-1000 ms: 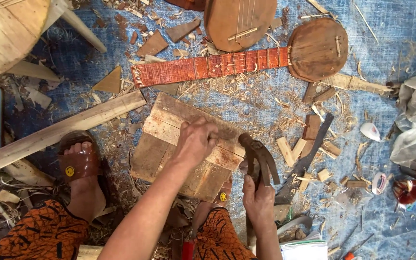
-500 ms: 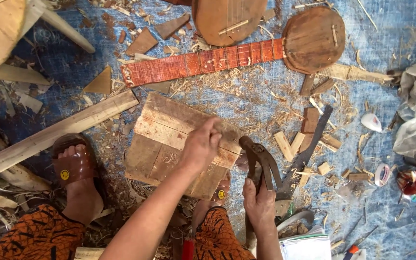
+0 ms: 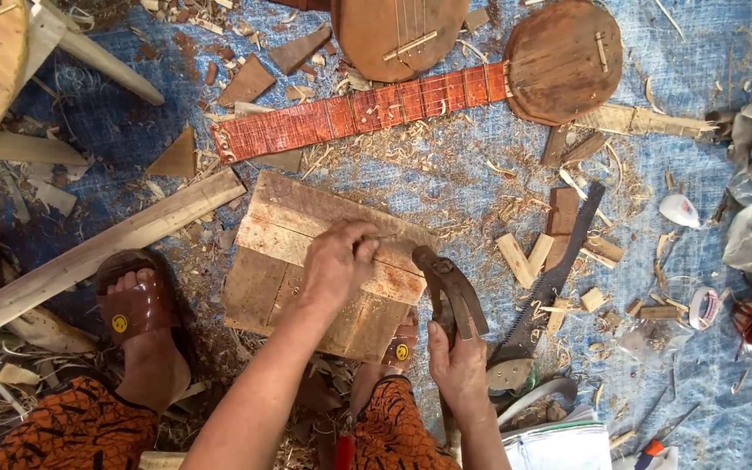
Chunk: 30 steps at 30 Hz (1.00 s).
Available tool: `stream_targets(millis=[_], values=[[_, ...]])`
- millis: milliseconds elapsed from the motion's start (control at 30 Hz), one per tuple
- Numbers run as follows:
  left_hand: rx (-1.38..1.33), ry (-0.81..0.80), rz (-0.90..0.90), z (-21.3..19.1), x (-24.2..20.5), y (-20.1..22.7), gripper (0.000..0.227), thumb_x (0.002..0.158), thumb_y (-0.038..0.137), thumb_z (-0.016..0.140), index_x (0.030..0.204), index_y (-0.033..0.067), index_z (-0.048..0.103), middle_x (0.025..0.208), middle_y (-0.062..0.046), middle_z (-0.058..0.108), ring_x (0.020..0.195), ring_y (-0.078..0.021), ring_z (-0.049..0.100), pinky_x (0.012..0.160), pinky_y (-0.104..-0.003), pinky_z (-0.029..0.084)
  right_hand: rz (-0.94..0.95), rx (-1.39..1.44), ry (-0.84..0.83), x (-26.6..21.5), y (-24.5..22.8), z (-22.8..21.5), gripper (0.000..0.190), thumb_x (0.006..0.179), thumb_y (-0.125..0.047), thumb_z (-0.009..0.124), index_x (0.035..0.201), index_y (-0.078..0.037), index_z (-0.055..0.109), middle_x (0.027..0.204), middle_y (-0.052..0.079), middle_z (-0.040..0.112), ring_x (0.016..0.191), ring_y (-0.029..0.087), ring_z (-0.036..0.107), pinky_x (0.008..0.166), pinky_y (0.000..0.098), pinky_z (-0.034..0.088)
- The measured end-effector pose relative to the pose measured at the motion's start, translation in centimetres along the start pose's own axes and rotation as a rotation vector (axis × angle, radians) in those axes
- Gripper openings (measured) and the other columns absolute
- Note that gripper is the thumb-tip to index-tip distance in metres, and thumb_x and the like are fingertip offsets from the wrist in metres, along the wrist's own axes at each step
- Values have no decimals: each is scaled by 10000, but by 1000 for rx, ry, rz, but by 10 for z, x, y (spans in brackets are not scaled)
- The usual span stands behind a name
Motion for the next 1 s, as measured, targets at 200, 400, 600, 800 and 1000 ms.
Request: stream_targets(millis=[200, 400, 600, 800, 1000], values=[[127, 259, 232, -1, 12, -4, 60, 915, 132, 738, 942, 148, 790, 853, -10, 712, 584, -98, 604, 471, -223, 556, -53, -3, 59, 7, -14, -5, 527, 949, -229, 586, 1423, -21, 490, 696, 105, 709, 475, 192, 609, 435, 346, 503], [237, 323, 250, 4, 15, -6, 52, 886, 183, 777, 838, 202, 773, 803, 26, 700, 516, -94, 543, 425, -259, 482, -52, -4, 55, 13, -18, -1, 489, 948, -218, 584, 1380, 6, 529, 620, 81, 664, 439, 158, 536, 386, 311, 455], [293, 319, 269, 7, 11, -3, 50, 866, 162, 801, 887, 198, 772, 937, 26, 675, 524, -90, 563, 441, -247, 544, 19, -12, -2, 13, -17, 6, 593, 947, -298, 588, 1461, -29, 465, 533, 53, 650, 379, 144, 516, 360, 299, 452], [259, 261, 234, 2, 12, 2, 106, 886, 136, 771, 801, 162, 714, 819, 21, 659, 535, -106, 593, 470, -280, 578, -69, -111, 27, 7, -28, 2, 399, 955, -288, 564, 1139, 55, 652, 421, 75, 593, 243, 147, 444, 247, 309, 398], [239, 281, 260, -1, 13, 6, 256, 908, 89, 729, 673, 146, 645, 770, 1, 677, 538, -109, 598, 487, -297, 608, -22, -384, -69, 30, -10, 26, 298, 956, -244, 591, 954, 29, 707, 481, 122, 570, 342, 237, 512, 332, 370, 450]])
Point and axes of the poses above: each hand's wrist, its own x-axis towards the middle knuckle, its own z-axis out of the palm, y = z × x, the point moved 4 cm from there along x, towards the middle knuckle
